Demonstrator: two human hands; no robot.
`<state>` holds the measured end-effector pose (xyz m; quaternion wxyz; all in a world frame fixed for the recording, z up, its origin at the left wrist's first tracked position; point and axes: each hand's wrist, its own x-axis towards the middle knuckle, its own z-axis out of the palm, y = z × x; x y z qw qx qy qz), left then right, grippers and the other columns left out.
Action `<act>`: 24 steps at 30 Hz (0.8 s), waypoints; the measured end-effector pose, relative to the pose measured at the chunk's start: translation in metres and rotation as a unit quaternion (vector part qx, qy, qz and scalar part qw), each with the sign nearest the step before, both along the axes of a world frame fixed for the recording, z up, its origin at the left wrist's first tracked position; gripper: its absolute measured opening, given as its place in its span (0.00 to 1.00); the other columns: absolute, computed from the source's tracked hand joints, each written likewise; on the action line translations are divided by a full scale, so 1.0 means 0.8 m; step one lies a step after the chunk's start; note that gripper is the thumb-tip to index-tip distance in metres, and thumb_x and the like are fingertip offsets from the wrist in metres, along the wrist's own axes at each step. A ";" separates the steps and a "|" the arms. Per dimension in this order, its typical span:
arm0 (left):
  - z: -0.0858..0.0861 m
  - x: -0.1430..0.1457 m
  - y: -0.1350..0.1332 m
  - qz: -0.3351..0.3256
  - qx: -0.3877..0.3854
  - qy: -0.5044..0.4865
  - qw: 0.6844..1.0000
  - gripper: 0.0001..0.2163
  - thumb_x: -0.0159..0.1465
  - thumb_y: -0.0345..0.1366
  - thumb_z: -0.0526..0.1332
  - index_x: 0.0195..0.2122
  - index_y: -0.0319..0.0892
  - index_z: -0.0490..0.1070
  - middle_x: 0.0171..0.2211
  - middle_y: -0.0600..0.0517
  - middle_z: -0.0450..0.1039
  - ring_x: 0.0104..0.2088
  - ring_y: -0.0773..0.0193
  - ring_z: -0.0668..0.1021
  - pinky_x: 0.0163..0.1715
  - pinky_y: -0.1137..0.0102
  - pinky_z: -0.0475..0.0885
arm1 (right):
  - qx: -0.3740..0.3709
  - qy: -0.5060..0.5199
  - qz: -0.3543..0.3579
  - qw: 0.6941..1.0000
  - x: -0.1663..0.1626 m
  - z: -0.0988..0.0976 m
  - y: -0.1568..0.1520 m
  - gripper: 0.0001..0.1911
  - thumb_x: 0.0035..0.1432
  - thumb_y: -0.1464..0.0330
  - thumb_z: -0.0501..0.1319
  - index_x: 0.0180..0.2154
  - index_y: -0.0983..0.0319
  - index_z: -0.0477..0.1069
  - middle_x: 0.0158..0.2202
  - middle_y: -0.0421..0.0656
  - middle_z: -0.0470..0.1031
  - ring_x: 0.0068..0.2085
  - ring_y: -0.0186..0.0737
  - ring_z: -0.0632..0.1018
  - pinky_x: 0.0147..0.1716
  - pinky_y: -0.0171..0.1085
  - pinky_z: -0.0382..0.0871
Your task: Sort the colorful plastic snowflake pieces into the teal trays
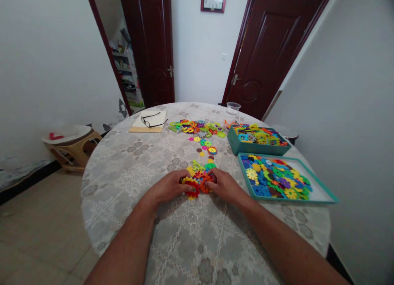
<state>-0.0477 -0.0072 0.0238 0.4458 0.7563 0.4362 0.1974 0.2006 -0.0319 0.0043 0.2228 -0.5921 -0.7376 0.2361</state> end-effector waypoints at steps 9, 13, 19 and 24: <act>0.006 -0.011 0.003 0.001 -0.052 -0.034 0.998 0.13 0.59 0.45 0.67 0.38 0.40 0.76 0.28 0.53 0.73 0.27 0.64 0.70 0.29 0.69 0.62 | 0.028 0.043 -0.009 0.999 -0.007 -0.005 -0.011 0.06 0.54 0.72 0.62 0.36 0.59 0.67 0.35 0.40 0.75 0.35 0.38 0.72 0.33 0.34 0.58; 0.014 -0.014 -0.001 0.011 -0.065 -0.033 0.997 0.15 0.59 0.46 0.67 0.39 0.41 0.75 0.27 0.56 0.72 0.25 0.67 0.68 0.26 0.71 0.61 | -0.004 0.113 -0.045 0.993 -0.006 -0.002 -0.013 0.12 0.54 0.73 0.61 0.42 0.58 0.69 0.32 0.37 0.75 0.33 0.37 0.73 0.31 0.33 0.60; -0.001 0.010 -0.004 -0.003 -0.006 -0.026 1.000 0.12 0.58 0.40 0.66 0.41 0.40 0.77 0.35 0.52 0.77 0.33 0.63 0.74 0.32 0.71 0.67 | 0.010 0.122 0.004 0.992 -0.012 0.007 -0.020 0.06 0.56 0.72 0.60 0.36 0.60 0.73 0.32 0.38 0.75 0.34 0.37 0.73 0.33 0.34 0.61; -0.024 0.018 -0.001 0.004 0.036 -0.056 0.998 0.11 0.57 0.33 0.63 0.42 0.41 0.77 0.41 0.50 0.79 0.40 0.59 0.77 0.40 0.70 0.70 | 0.045 0.092 0.072 0.992 -0.016 0.005 -0.027 0.03 0.58 0.73 0.59 0.34 0.60 0.71 0.34 0.39 0.73 0.36 0.38 0.72 0.36 0.34 0.62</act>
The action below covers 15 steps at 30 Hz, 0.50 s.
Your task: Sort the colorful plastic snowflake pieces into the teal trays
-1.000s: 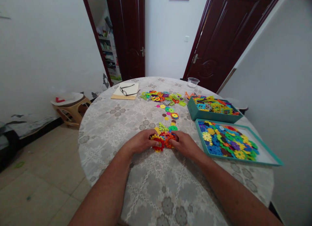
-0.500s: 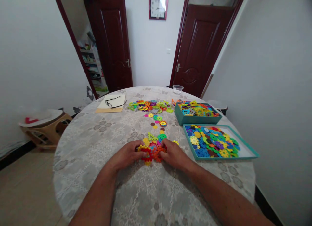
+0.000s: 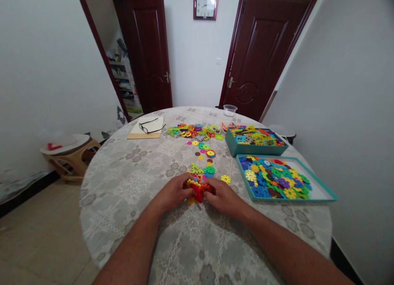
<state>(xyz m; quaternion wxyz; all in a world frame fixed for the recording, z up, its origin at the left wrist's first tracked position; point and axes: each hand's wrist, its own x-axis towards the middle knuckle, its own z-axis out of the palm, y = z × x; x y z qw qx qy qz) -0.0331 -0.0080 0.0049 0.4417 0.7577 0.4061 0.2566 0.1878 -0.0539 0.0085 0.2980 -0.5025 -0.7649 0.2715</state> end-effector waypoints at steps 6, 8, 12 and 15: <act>0.000 0.000 -0.002 0.012 -0.009 0.006 1.000 0.15 0.59 0.33 0.63 0.48 0.42 0.76 0.38 0.51 0.79 0.36 0.62 0.76 0.35 0.71 0.69 | -0.010 0.017 0.005 1.000 0.004 -0.004 -0.002 0.08 0.57 0.74 0.57 0.38 0.59 0.72 0.34 0.38 0.74 0.35 0.38 0.73 0.35 0.33 0.62; 0.003 0.001 -0.003 0.008 0.001 0.010 1.000 0.19 0.59 0.32 0.62 0.53 0.43 0.75 0.38 0.52 0.79 0.34 0.63 0.76 0.35 0.71 0.69 | -0.010 0.025 0.013 1.000 0.005 -0.004 -0.003 0.08 0.57 0.74 0.57 0.38 0.59 0.72 0.34 0.38 0.74 0.36 0.38 0.73 0.36 0.34 0.62; 0.003 0.003 -0.006 -0.015 0.011 0.013 1.000 0.27 0.58 0.31 0.62 0.61 0.44 0.72 0.43 0.50 0.79 0.35 0.64 0.76 0.36 0.71 0.70 | -0.004 0.030 0.047 0.998 0.008 -0.003 -0.004 0.07 0.57 0.74 0.58 0.36 0.60 0.72 0.36 0.39 0.75 0.38 0.38 0.74 0.39 0.34 0.63; 0.001 0.003 -0.007 -0.024 0.017 0.028 0.999 0.24 0.59 0.33 0.63 0.59 0.43 0.73 0.40 0.51 0.79 0.33 0.64 0.75 0.34 0.71 0.68 | -0.012 0.020 0.055 0.998 0.010 0.000 -0.006 0.09 0.58 0.74 0.57 0.38 0.59 0.74 0.37 0.39 0.76 0.39 0.38 0.74 0.40 0.34 0.64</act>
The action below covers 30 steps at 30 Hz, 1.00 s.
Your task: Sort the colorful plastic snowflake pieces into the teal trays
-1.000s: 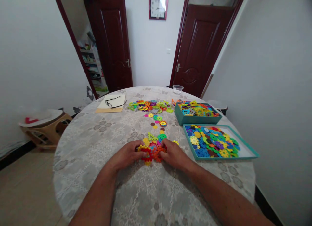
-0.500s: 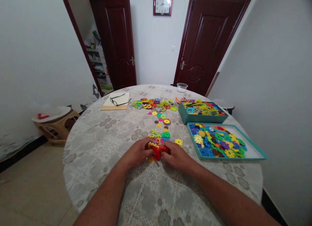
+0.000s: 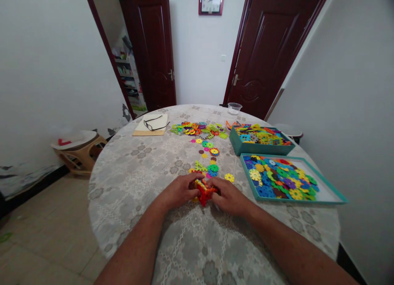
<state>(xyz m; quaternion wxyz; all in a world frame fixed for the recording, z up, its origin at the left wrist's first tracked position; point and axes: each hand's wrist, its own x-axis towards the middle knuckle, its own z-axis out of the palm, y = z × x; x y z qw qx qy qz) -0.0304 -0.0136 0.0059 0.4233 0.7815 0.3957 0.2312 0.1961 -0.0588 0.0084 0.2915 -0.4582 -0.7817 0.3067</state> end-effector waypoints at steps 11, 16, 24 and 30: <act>0.012 0.000 0.000 0.036 0.025 0.084 0.995 0.09 0.59 0.41 0.65 0.38 0.43 0.73 0.33 0.55 0.75 0.33 0.63 0.73 0.33 0.70 0.62 | -0.017 -0.050 -0.056 0.997 0.015 0.009 0.006 0.07 0.61 0.71 0.56 0.33 0.60 0.73 0.30 0.38 0.76 0.33 0.38 0.73 0.33 0.34 0.61; 0.013 -0.002 0.000 0.046 0.031 0.080 0.995 0.10 0.59 0.43 0.66 0.37 0.43 0.72 0.33 0.54 0.74 0.34 0.62 0.73 0.34 0.69 0.62 | -0.003 -0.023 -0.110 0.994 0.028 0.019 0.009 0.10 0.64 0.66 0.57 0.39 0.59 0.76 0.31 0.39 0.78 0.32 0.39 0.75 0.33 0.35 0.63; 0.004 0.012 -0.002 0.028 0.046 0.046 0.997 0.10 0.59 0.40 0.67 0.40 0.44 0.73 0.35 0.54 0.75 0.34 0.62 0.74 0.35 0.70 0.65 | 0.017 -0.040 -0.072 0.996 0.016 0.020 0.003 0.14 0.71 0.65 0.54 0.47 0.59 0.77 0.41 0.44 0.82 0.42 0.42 0.79 0.42 0.37 0.67; -0.001 0.013 0.000 0.028 0.017 0.017 0.999 0.25 0.57 0.34 0.65 0.58 0.47 0.72 0.46 0.50 0.80 0.38 0.60 0.78 0.40 0.68 0.71 | -0.004 -0.042 -0.007 0.999 0.005 0.026 -0.007 0.17 0.65 0.59 0.64 0.53 0.56 0.76 0.46 0.44 0.81 0.43 0.43 0.79 0.44 0.37 0.68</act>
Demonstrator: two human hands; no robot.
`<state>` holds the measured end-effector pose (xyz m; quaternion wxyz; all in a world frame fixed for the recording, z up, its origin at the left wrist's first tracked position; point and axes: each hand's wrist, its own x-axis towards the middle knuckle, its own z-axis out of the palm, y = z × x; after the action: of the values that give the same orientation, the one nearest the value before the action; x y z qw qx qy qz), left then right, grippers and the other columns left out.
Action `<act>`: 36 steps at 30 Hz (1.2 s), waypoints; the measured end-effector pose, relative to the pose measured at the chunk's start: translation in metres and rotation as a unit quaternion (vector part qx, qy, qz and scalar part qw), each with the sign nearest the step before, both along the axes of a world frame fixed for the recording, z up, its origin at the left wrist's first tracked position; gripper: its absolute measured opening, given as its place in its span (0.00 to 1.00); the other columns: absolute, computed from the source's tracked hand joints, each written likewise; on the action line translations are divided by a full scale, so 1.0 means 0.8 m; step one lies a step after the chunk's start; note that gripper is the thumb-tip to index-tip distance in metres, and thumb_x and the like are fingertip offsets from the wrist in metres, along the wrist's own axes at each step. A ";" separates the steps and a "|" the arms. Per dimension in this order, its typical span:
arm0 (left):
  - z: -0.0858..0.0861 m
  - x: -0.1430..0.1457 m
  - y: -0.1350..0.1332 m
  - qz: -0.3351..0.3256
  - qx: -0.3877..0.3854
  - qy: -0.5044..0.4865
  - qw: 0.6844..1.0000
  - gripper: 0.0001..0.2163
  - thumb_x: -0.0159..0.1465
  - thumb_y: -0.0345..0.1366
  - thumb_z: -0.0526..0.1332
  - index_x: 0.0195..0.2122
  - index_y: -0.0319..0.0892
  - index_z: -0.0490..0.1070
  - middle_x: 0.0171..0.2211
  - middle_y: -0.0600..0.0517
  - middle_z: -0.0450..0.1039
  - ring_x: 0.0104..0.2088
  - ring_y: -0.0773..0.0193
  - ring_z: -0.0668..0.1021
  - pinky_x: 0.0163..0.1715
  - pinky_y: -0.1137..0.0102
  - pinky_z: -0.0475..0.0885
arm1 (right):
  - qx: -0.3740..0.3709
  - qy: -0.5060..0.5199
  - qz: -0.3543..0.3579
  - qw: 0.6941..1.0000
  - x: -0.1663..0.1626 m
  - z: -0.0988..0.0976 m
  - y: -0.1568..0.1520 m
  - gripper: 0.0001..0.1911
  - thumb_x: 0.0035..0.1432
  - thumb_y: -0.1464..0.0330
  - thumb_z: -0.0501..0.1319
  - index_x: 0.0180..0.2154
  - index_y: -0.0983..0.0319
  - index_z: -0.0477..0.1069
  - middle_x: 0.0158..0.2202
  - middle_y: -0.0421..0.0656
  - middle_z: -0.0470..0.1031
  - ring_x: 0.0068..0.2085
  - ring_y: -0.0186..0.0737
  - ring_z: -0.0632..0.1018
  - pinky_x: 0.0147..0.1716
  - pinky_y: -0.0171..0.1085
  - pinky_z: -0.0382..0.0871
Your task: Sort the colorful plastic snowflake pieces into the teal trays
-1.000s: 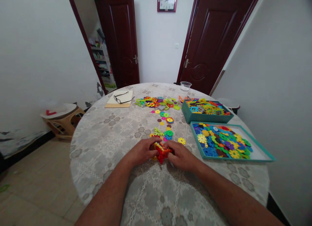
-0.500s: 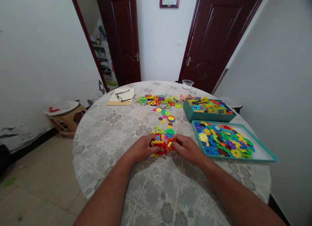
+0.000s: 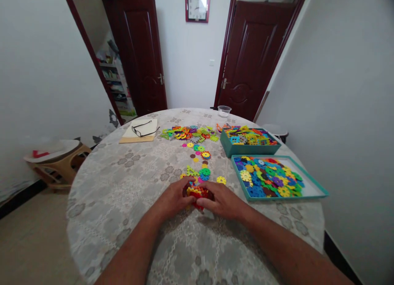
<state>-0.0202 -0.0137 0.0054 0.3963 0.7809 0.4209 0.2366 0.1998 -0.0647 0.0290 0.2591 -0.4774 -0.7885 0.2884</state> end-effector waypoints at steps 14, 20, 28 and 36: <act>0.000 -0.008 0.001 -0.045 -0.103 -0.134 0.985 0.32 0.68 0.46 0.61 0.71 0.49 0.57 0.60 0.41 0.73 0.51 0.54 0.80 0.47 0.62 0.76 | 0.062 -0.039 -0.067 0.995 -0.015 -0.027 0.007 0.22 0.65 0.62 0.62 0.59 0.58 0.69 0.50 0.47 0.80 0.48 0.47 0.79 0.47 0.39 0.69; 0.007 -0.013 0.015 0.128 0.007 -0.060 0.990 0.22 0.67 0.50 0.58 0.58 0.44 0.71 0.48 0.45 0.80 0.42 0.55 0.82 0.43 0.62 0.77 | 0.058 0.029 -0.211 0.975 0.050 0.028 0.032 0.17 0.66 0.57 0.61 0.52 0.58 0.72 0.41 0.42 0.81 0.39 0.42 0.79 0.39 0.36 0.69; -0.013 -0.018 0.028 0.198 0.143 0.038 0.969 0.20 0.64 0.47 0.57 0.50 0.41 0.77 0.45 0.45 0.81 0.36 0.56 0.80 0.44 0.61 0.77 | 0.188 -0.227 -0.486 0.823 0.241 0.102 0.130 0.24 0.68 0.56 0.58 0.59 0.63 0.68 0.48 0.55 0.80 0.47 0.54 0.80 0.46 0.44 0.70; -0.024 -0.023 0.034 0.197 0.154 0.057 0.967 0.18 0.65 0.47 0.57 0.48 0.44 0.78 0.44 0.47 0.82 0.39 0.56 0.82 0.43 0.62 0.77 | 0.051 -0.311 -0.517 0.796 0.352 0.089 0.194 0.27 0.66 0.55 0.60 0.59 0.65 0.69 0.51 0.61 0.79 0.52 0.57 0.80 0.49 0.47 0.70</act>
<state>-0.0383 0.0136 -0.0136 0.1918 0.7466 0.5467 0.3270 0.4812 0.0903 0.1000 0.1339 -0.8643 -0.4758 -0.0930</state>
